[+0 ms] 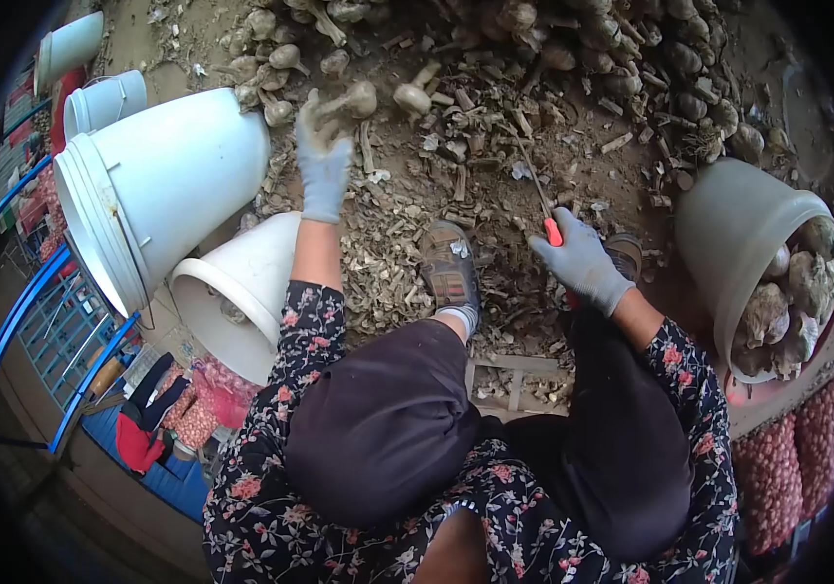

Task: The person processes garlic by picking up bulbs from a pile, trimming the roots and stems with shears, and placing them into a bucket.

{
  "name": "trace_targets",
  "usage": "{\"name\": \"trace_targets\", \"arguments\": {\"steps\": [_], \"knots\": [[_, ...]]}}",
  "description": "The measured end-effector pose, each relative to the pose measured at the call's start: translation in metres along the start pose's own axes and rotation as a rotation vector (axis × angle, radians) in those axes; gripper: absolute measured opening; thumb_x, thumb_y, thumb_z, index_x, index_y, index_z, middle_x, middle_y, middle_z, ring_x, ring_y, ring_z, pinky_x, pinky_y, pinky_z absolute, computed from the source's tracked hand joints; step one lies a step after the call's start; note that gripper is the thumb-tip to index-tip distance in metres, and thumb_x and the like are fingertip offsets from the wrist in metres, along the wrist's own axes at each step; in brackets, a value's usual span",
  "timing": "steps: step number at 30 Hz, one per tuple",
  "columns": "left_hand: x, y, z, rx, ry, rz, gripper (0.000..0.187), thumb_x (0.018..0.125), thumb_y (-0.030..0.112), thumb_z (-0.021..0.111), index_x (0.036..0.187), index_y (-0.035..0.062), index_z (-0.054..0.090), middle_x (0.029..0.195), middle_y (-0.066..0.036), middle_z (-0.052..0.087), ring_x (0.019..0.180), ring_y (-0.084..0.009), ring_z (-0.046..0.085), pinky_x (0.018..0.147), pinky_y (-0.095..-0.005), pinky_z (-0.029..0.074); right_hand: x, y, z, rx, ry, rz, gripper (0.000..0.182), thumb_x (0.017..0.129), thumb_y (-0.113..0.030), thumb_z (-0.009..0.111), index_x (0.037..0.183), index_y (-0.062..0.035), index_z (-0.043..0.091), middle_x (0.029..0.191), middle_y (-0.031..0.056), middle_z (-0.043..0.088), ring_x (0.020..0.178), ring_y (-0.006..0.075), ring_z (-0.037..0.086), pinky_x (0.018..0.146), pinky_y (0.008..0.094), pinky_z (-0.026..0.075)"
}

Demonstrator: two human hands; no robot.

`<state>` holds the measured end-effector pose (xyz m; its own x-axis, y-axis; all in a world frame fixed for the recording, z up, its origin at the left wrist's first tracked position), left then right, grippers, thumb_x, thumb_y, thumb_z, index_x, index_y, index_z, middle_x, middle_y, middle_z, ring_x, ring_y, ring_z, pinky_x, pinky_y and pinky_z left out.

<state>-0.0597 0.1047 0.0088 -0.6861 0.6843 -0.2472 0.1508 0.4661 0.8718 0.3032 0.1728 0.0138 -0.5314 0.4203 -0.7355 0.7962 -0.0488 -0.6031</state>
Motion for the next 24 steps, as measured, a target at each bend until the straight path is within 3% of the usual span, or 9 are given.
{"name": "trace_targets", "arguments": {"steps": [1,2,4,8,10,16,20,21,24], "knots": [[-0.005,-0.001,-0.010,-0.003,0.099,-0.109,0.063,0.073,-0.008,0.051,0.133,0.0045,0.036,0.130,-0.021,0.041,0.114,-0.0285,0.051,0.094,-0.0332,0.047,0.000,0.001,0.001,-0.008,0.013,-0.016,0.044,0.082,-0.036,0.062,0.102,0.0004,0.049,0.092,0.0267,0.059,0.091,0.0444,0.056,0.079,0.0466,0.044],[-0.001,-0.024,-0.023,-0.056,0.198,-0.004,0.051,0.077,-0.007,0.052,0.127,-0.0005,0.042,0.124,-0.019,0.048,0.111,-0.0238,0.053,0.087,-0.0287,0.049,0.000,0.002,0.001,-0.010,0.007,-0.006,0.044,0.082,-0.036,0.062,0.102,0.0004,0.049,0.092,0.0267,0.059,0.091,0.0444,0.056,0.079,0.0466,0.044],[-0.002,-0.022,-0.033,0.083,0.148,-0.302,0.039,0.080,0.000,0.056,0.118,-0.0025,0.049,0.114,-0.016,0.056,0.107,-0.0173,0.055,0.081,-0.0285,0.050,0.000,-0.001,0.003,-0.041,-0.031,-0.014,0.044,0.081,-0.035,0.063,0.103,0.0005,0.049,0.093,0.0266,0.059,0.091,0.0439,0.056,0.080,0.0460,0.044],[0.007,0.001,-0.001,0.416,-0.131,-0.309,0.036,0.081,0.013,0.064,0.112,-0.0007,0.055,0.105,-0.016,0.060,0.101,-0.0208,0.060,0.079,-0.0349,0.051,-0.004,-0.013,0.003,-0.049,0.004,-0.103,0.038,0.081,-0.027,0.061,0.104,0.0004,0.048,0.090,0.0272,0.060,0.091,0.0446,0.057,0.078,0.0474,0.044],[0.022,0.015,0.027,0.855,-0.041,0.157,0.048,0.079,0.027,0.068,0.117,0.0031,0.053,0.108,-0.020,0.058,0.100,-0.0309,0.061,0.082,-0.0434,0.051,-0.003,-0.016,0.004,-0.080,-0.017,-0.095,0.036,0.080,-0.026,0.060,0.101,0.0001,0.047,0.087,0.0276,0.060,0.090,0.0453,0.056,0.077,0.0487,0.044],[0.035,0.033,0.073,1.091,-0.206,0.166,0.072,0.074,0.041,0.073,0.133,0.0109,0.043,0.114,-0.024,0.058,0.106,-0.0390,0.057,0.089,-0.0440,0.047,-0.008,-0.028,0.002,-0.108,-0.043,-0.123,0.034,0.080,-0.026,0.060,0.097,-0.0005,0.045,0.084,0.0280,0.060,0.086,0.0461,0.057,0.074,0.0506,0.044],[-0.002,0.082,0.072,0.874,-0.334,0.203,0.071,0.069,0.046,0.076,0.124,0.0094,0.052,0.108,-0.019,0.062,0.103,-0.0345,0.059,0.084,-0.0409,0.049,-0.007,-0.038,-0.010,-0.149,0.078,-0.170,0.036,0.081,-0.028,0.060,0.099,-0.0002,0.045,0.085,0.0277,0.060,0.088,0.0448,0.058,0.076,0.0509,0.045],[-0.009,0.083,0.074,0.888,-0.321,0.323,0.070,0.067,0.048,0.077,0.121,0.0095,0.055,0.107,-0.018,0.063,0.100,-0.0321,0.061,0.083,-0.0401,0.049,-0.005,-0.042,-0.014,-0.145,0.078,-0.167,0.038,0.082,-0.030,0.060,0.100,-0.0004,0.045,0.088,0.0270,0.061,0.090,0.0441,0.058,0.078,0.0492,0.045],[-0.030,0.097,0.078,0.939,-0.387,0.337,0.069,0.068,0.046,0.077,0.122,0.0099,0.055,0.107,-0.017,0.063,0.098,-0.0322,0.061,0.083,-0.0403,0.049,-0.002,-0.061,-0.022,-0.124,0.092,-0.277,0.040,0.083,-0.033,0.060,0.100,-0.0004,0.045,0.091,0.0260,0.061,0.091,0.0432,0.058,0.079,0.0477,0.046]]}}
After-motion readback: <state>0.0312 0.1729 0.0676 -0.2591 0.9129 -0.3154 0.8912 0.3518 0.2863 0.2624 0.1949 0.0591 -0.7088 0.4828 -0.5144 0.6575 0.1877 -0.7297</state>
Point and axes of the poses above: each hand's wrist, its own x-axis towards the middle knuckle, its own z-axis out of the palm, y = z × x, the point moved 6 cm from there along x, towards the middle knuckle
